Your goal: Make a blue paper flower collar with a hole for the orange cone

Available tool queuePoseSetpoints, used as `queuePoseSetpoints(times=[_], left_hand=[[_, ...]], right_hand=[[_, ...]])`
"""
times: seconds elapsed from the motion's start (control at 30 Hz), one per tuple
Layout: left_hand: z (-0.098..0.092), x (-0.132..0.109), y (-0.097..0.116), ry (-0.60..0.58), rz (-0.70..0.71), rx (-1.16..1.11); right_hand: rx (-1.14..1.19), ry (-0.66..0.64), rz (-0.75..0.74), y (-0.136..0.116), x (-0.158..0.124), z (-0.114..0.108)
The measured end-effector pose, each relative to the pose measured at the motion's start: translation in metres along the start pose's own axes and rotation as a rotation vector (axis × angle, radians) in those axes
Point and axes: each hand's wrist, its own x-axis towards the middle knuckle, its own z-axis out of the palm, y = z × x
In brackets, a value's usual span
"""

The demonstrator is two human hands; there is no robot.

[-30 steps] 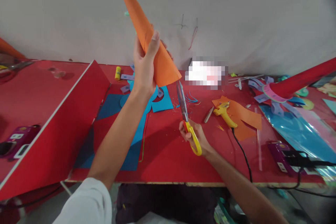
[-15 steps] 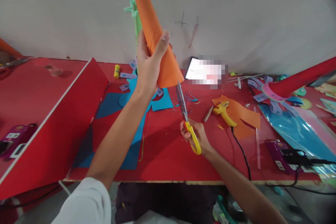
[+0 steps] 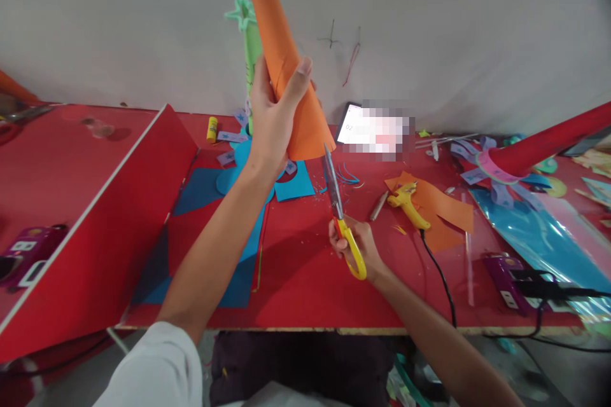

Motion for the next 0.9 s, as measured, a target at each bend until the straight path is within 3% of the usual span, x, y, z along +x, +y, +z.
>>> queuePoseSetpoints(times=[0.33, 0.57, 0.9], left_hand=[[0.001, 0.002, -0.001, 0.051, -0.016, 0.036], [-0.001, 0.003, -0.002, 0.034, 0.07, -0.002], [-0.008, 0.009, -0.001, 0.13, -0.001, 0.089]], right_hand=[[-0.037, 0.028, 0.086, 0.003, -0.001, 0.001], [0.028, 0.001, -0.038, 0.002, 0.005, 0.007], [-0.043, -0.073, -0.024, 0.003, 0.003, 0.006]])
